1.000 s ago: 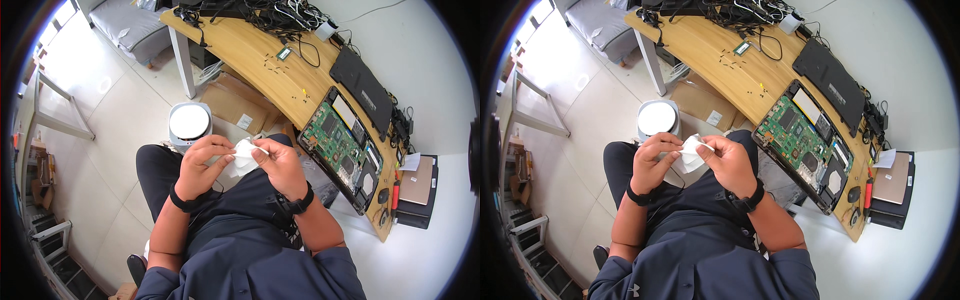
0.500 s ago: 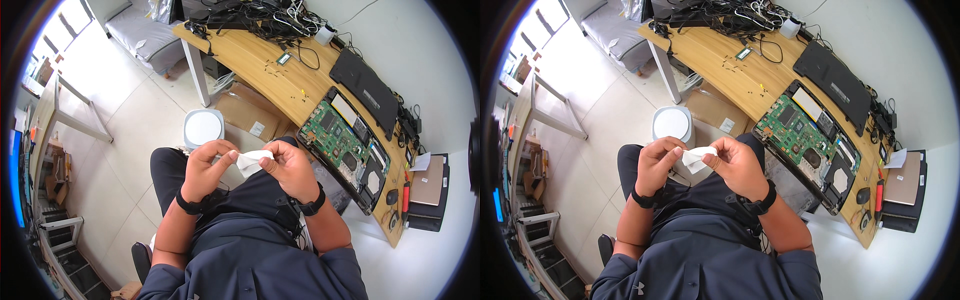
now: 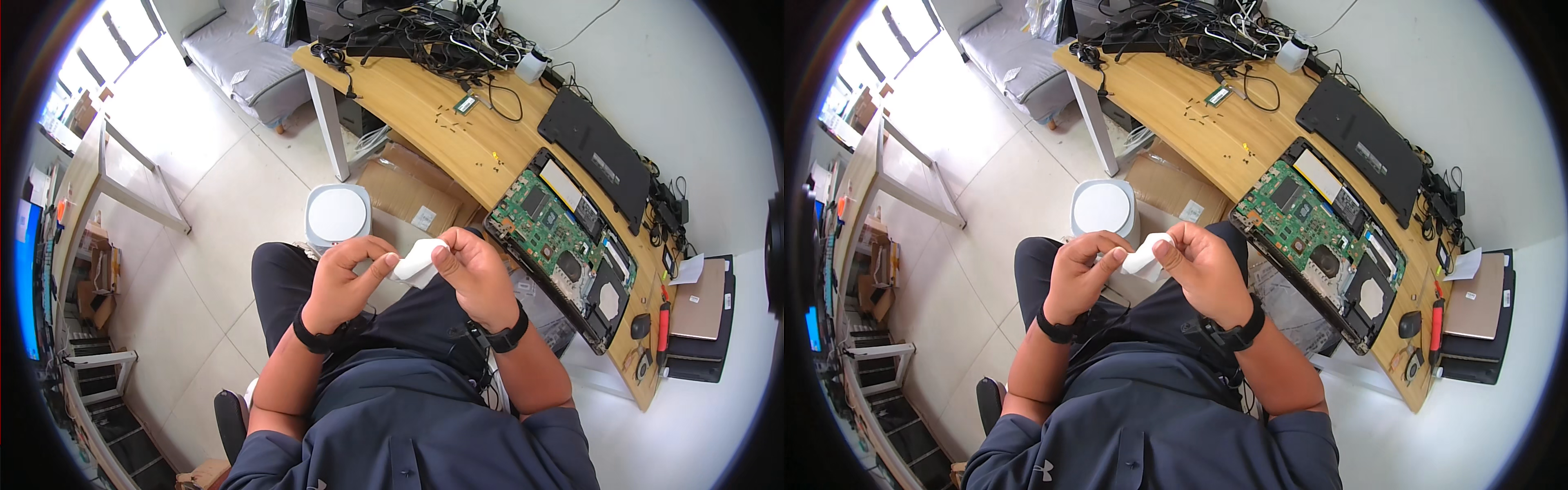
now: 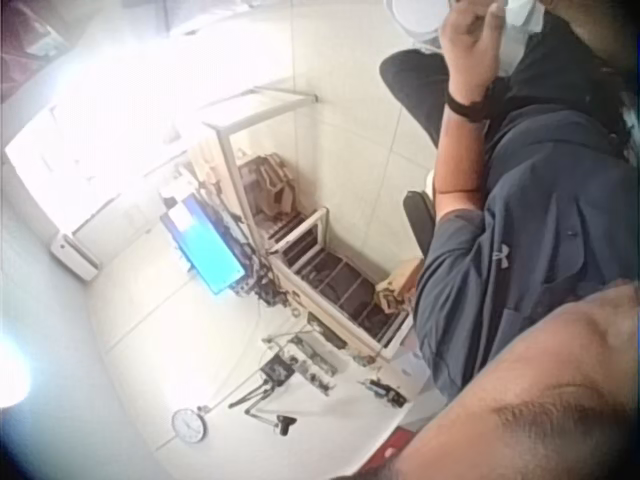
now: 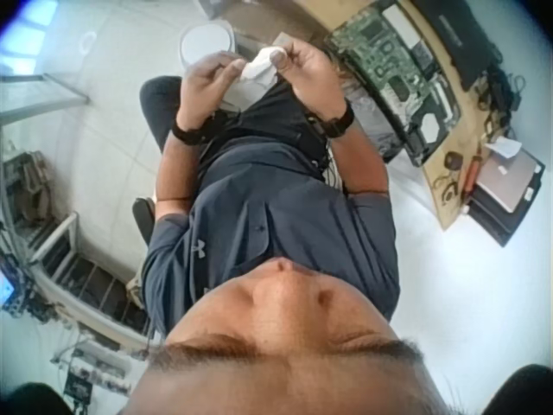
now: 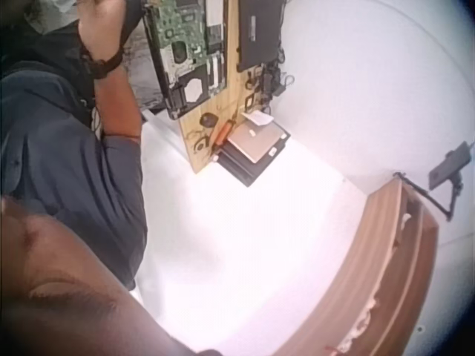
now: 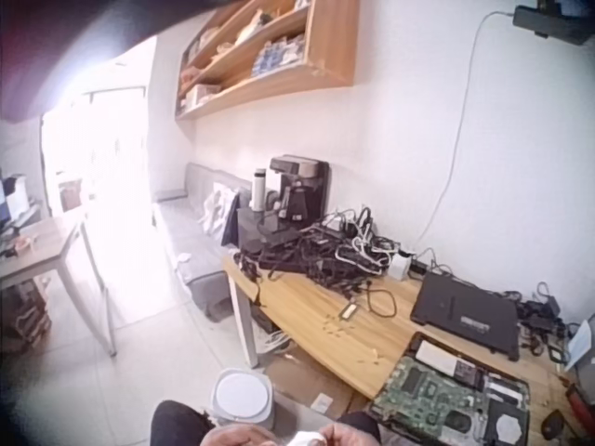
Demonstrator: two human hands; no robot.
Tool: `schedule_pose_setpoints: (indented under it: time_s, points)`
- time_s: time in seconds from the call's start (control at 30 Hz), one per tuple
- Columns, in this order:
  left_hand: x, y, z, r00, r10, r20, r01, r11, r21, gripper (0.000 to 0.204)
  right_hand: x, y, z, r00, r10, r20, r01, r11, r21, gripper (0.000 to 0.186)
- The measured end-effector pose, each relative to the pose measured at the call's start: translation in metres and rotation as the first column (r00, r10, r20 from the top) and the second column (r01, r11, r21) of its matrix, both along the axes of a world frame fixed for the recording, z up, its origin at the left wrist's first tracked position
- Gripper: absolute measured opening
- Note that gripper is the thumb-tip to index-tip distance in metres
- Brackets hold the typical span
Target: Disassembling and cleaning internal laptop components, including removing the cooling fan and heatsink.
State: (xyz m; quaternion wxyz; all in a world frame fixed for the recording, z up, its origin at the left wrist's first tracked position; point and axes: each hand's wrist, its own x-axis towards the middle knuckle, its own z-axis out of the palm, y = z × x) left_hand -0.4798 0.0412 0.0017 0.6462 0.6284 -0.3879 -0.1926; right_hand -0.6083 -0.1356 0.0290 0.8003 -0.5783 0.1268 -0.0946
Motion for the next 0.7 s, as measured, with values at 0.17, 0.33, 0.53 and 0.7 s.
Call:
schedule_pose_setpoints:
  time_s: [0.17, 0.33, 0.53, 0.7]
  points:
    - [0.004, 0.009, -0.002, 0.989, 0.041, -0.144, -0.04, 0.999, 0.015, 0.018, 0.004, 0.003, -0.004, 1.0, -0.001, 0.002, 0.001, 0.999, 0.054, 0.022]
    - [0.004, 0.015, 0.0, 0.952, 0.123, -0.281, -0.134, 0.991, -0.022, 0.025, -0.001, 0.001, -0.004, 0.991, 0.123, 0.042, -0.123, 0.992, 0.003, 0.028]
    - [0.012, 0.017, -0.005, 0.915, 0.299, -0.272, -0.291, 0.954, 0.069, 0.029, -0.007, -0.008, 0.009, 0.984, 0.177, -0.004, -0.177, 0.984, -0.011, 0.039]
    - [0.01, 0.009, 0.006, 0.947, 0.296, -0.121, -0.289, 0.954, 0.075, 0.027, -0.002, -0.015, -0.011, 0.994, 0.033, 0.105, -0.015, 0.985, -0.172, 0.049]
